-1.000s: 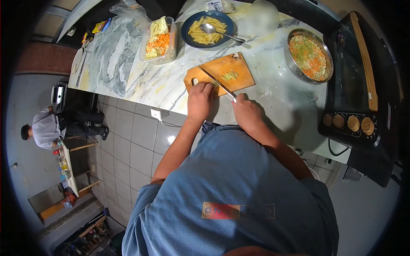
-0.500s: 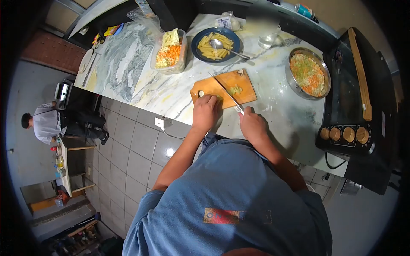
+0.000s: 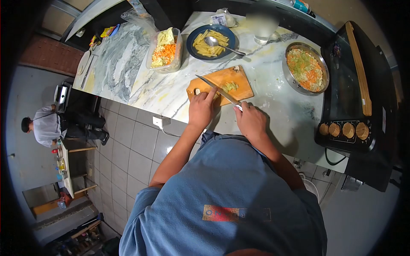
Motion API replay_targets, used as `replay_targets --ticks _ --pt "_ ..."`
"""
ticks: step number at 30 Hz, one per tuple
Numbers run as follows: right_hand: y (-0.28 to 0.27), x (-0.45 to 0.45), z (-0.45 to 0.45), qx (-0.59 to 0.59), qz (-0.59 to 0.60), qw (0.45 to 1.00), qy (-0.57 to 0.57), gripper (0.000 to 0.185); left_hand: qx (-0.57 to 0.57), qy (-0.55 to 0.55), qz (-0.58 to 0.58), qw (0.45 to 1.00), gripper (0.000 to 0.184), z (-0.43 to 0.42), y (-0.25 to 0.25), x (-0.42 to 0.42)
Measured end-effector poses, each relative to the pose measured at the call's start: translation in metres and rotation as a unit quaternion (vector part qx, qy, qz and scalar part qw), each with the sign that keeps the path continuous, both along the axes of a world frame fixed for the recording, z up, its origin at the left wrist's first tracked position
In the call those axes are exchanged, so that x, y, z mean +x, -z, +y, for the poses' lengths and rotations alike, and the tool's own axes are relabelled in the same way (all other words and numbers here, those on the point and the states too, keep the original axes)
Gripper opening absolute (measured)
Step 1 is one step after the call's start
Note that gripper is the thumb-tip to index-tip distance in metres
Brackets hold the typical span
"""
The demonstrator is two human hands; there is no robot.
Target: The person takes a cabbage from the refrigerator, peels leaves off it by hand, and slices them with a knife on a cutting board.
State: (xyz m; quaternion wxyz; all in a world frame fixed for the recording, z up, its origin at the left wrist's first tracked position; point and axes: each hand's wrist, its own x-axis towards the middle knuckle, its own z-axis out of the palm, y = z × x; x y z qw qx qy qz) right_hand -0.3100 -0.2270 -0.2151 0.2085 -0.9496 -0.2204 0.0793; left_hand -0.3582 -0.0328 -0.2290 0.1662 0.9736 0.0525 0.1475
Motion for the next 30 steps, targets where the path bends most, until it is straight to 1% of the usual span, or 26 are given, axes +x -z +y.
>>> replay_targets --ticks 1,3,4,6,7,9,10,12,15,22,27,30 --pt "0.002 0.000 -0.001 0.000 0.001 1.000 0.002 0.037 0.000 0.002 0.001 1.000 0.041 0.000 0.004 -0.001" --pt "0.006 0.002 -0.002 0.029 0.002 1.000 0.000 0.037 -0.042 -0.020 -0.040 0.998 0.030 0.000 0.007 0.001" --pt "0.007 0.002 -0.002 0.027 0.004 1.000 0.000 0.037 -0.044 -0.020 -0.038 0.998 0.030 0.001 0.009 0.001" --pt "0.010 0.004 -0.002 0.045 0.040 0.998 0.003 0.037 -0.037 -0.027 -0.019 0.999 0.019 0.002 0.010 0.000" --pt "0.011 0.004 -0.002 0.044 0.041 0.998 0.002 0.037 -0.038 -0.028 -0.018 0.999 0.019 0.002 0.011 -0.001" --pt "0.011 0.004 0.000 0.063 0.043 0.997 -0.005 0.038 -0.018 0.007 -0.039 0.999 0.018 0.003 0.007 -0.002" --pt "0.013 0.003 0.000 0.062 0.045 0.997 -0.006 0.038 -0.019 0.005 -0.037 0.999 0.018 0.003 0.006 -0.004" --pt "0.016 0.004 0.002 0.077 0.021 0.997 0.009 0.037 0.000 0.022 -0.091 0.996 0.017 0.002 0.005 -0.003" --pt "0.016 0.005 0.000 0.082 0.040 0.996 0.007 0.038 -0.008 0.017 -0.068 0.997 0.019 0.008 0.014 -0.004" --pt "0.011 0.006 0.002 0.081 0.044 0.996 0.014 0.037 -0.017 0.029 -0.101 0.994 0.017 0.006 0.020 0.006" --pt "0.009 0.005 0.001 0.104 0.072 0.992 -0.005 0.040 0.002 0.029 -0.101 0.994 0.023 0.006 0.023 0.005" --pt "0.012 0.002 0.002 0.127 0.067 0.990 0.007 0.039 0.000 0.019 -0.094 0.995 0.027 0.003 0.022 0.004"
